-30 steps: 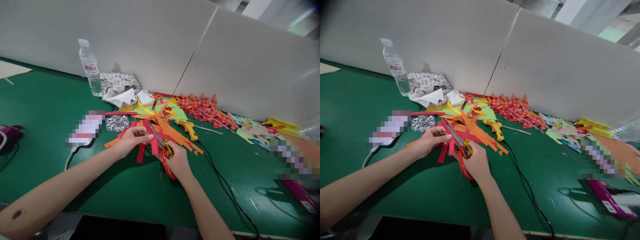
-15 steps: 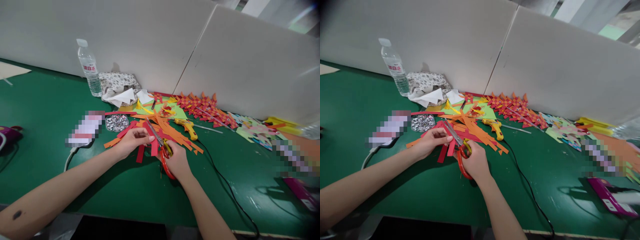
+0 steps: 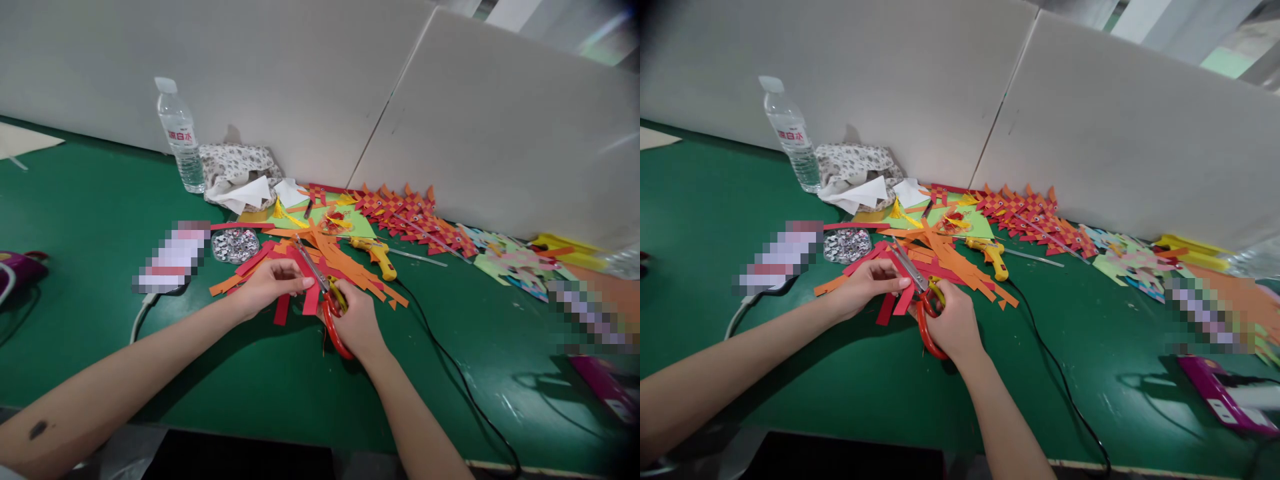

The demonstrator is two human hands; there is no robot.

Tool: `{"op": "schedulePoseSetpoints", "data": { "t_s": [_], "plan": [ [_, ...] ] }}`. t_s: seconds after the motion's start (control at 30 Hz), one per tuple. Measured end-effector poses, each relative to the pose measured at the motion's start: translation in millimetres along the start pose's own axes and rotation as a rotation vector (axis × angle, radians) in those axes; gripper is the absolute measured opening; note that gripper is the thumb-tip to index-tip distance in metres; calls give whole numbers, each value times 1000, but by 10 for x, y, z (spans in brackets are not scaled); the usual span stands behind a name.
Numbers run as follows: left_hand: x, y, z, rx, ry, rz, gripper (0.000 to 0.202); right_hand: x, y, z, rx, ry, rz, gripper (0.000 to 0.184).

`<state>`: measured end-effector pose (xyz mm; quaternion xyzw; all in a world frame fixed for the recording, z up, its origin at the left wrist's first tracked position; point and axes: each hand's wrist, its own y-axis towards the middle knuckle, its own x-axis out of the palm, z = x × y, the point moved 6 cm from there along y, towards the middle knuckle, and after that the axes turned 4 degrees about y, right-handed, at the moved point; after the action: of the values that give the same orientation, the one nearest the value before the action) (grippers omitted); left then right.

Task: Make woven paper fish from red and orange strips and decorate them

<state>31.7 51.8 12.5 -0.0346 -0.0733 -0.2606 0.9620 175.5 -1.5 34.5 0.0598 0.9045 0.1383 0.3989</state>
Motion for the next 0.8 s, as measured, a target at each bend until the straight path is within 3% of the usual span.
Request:
{"op": "schedulePoseSetpoints", "data": {
  "t_s": [0.43, 0.8],
  "plan": [
    [29, -2, -1, -18, 15, -52, 22, -12, 6, -15, -8, 17, -2, 22],
    [35, 3, -8, -41, 46, -55, 22, -29, 16, -32, -33, 26, 7, 9]
  ]
}}
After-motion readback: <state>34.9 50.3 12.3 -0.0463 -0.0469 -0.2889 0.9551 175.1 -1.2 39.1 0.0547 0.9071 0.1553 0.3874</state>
